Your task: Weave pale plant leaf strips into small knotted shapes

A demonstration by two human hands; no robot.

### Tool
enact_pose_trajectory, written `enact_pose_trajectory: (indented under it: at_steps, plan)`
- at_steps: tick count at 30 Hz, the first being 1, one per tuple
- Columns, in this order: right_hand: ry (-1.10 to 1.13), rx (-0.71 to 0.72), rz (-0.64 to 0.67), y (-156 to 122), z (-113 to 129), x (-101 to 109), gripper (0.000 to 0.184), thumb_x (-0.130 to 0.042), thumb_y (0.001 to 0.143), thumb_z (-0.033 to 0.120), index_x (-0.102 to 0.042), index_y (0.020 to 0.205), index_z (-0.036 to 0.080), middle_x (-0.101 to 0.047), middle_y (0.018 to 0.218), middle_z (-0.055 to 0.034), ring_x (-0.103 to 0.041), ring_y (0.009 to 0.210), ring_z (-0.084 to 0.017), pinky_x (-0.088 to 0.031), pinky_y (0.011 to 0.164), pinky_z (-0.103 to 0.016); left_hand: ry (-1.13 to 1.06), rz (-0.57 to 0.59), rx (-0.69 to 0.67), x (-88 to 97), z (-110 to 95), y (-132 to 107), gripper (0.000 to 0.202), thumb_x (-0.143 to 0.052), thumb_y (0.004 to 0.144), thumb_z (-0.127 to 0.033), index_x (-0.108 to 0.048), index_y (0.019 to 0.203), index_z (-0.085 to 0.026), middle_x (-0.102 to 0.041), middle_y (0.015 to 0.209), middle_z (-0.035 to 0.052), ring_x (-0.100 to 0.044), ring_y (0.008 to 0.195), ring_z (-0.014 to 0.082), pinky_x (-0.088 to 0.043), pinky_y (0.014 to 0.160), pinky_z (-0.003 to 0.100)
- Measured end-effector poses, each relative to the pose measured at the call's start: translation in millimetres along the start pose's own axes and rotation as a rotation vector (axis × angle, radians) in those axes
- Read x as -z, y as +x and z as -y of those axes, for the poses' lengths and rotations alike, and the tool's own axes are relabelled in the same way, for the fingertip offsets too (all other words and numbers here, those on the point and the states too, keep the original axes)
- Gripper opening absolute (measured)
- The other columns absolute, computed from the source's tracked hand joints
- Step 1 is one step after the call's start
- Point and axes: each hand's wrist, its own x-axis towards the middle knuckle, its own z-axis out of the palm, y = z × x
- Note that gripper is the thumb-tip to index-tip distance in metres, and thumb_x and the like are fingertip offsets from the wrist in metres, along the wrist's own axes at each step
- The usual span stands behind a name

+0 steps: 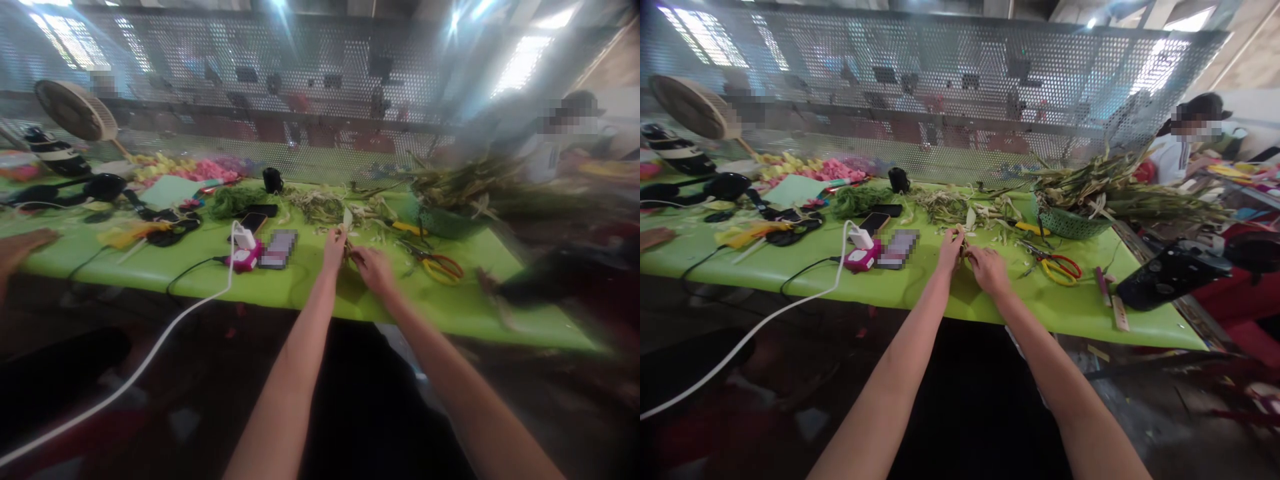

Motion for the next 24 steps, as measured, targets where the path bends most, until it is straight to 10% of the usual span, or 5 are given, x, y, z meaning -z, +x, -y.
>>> enact_pose_trajectory:
  at_steps: [8,24]
  plan:
    - [0.316,-0.345,-0.122,0,-14,0,0.017,-0.055,0.086,0.026,-0.069,0.093,0.021,-0.075,0.084,-0.0044,-0.069,0.075,-0.022,-0.051,0.069,-0.033,-0.046,0.029,0.053,-3.0,-12,-6,0.017,-0.058,0.089,-0.033,-0.048,0.089,-0.020,-0.054,0.059,-0.0051,-0.042,0.045,0.0056,-0.028,0.046,0.017]
    - [0.151,-0.237,-0.245,1,-14,3,0.022,-0.053,0.084,0.019,-0.075,0.090,0.021,-0.076,0.093,-0.0066,-0.067,0.087,-0.024,-0.050,0.081,-0.037,-0.036,0.127,0.059,-3.9,-5,-5,0.018,-0.059,0.088,-0.032,-0.047,0.089,-0.020,-0.058,0.061,-0.0040,-0.035,0.039,0.0032,-0.019,0.042,0.017]
